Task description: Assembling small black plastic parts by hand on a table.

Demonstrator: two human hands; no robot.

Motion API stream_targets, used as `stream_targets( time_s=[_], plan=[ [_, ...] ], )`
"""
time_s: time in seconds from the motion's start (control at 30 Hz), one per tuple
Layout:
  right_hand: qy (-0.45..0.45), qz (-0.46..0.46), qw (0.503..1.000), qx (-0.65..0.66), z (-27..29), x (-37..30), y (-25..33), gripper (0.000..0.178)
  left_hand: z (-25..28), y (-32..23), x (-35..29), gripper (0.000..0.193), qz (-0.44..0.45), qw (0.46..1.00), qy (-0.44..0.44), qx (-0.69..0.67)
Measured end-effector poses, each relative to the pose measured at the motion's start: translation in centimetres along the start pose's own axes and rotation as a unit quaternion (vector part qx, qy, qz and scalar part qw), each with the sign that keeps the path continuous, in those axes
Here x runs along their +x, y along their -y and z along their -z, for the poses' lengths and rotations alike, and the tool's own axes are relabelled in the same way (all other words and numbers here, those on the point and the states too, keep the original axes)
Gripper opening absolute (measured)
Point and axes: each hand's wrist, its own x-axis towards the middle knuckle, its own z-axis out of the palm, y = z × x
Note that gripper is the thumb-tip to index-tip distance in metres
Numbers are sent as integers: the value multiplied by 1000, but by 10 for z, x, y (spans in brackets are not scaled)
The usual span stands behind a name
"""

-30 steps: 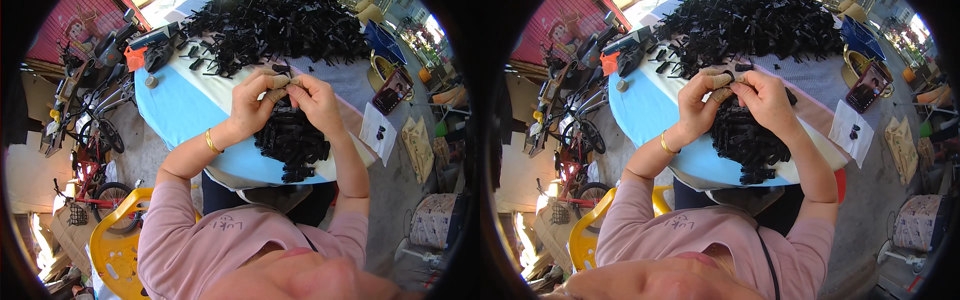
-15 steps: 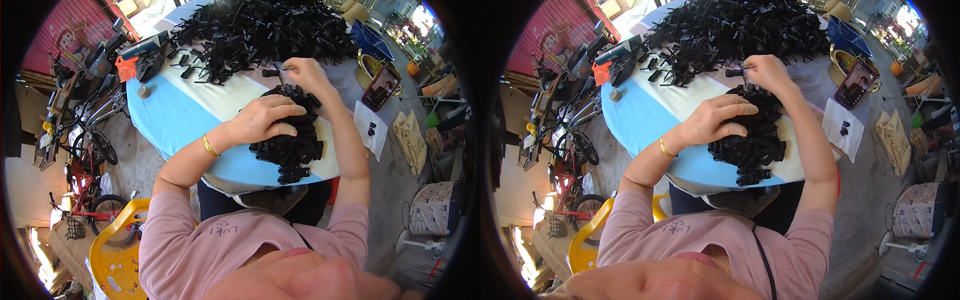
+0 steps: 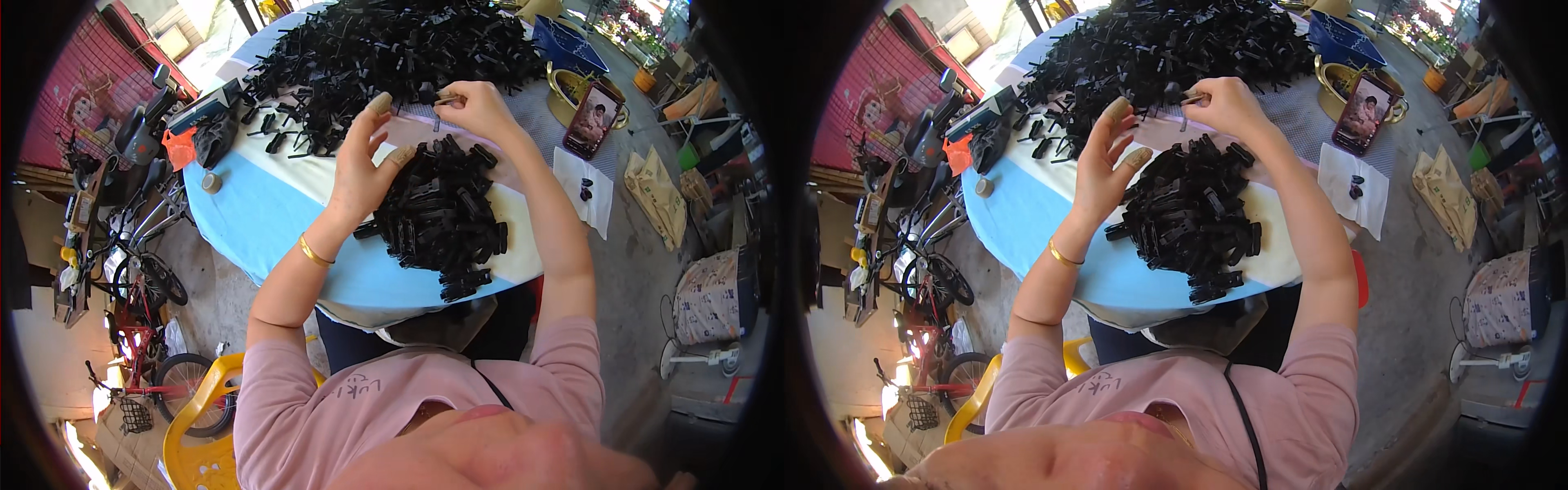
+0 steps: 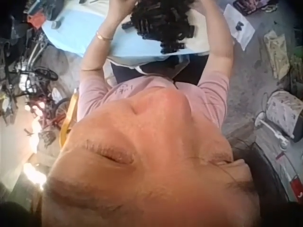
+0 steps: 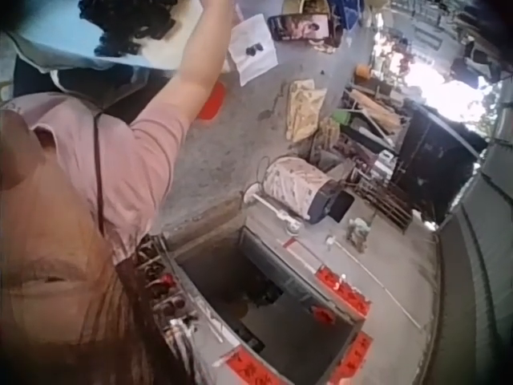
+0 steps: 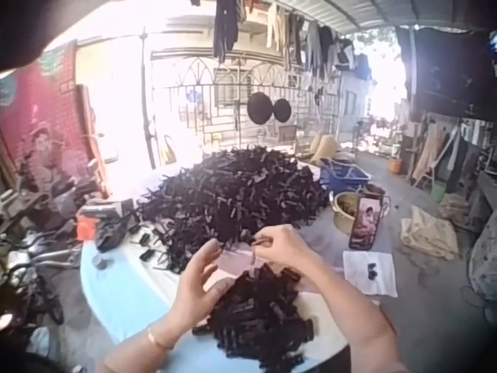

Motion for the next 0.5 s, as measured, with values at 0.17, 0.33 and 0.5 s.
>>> stream_targets(
  time_s=[0.17,0.33,0.5],
  plan=[
    [105,31,957,268,3,-30,47,25,1,2,2,77,-12,993,70,-90],
    [102,20,944,313,1,-38,54,26,7,-9,7,84,-87,983,137,-87],
    [92,-4,923,373,-9,-43,57,28,10,-8,8,80,-59,984,135,-98]
  ],
)
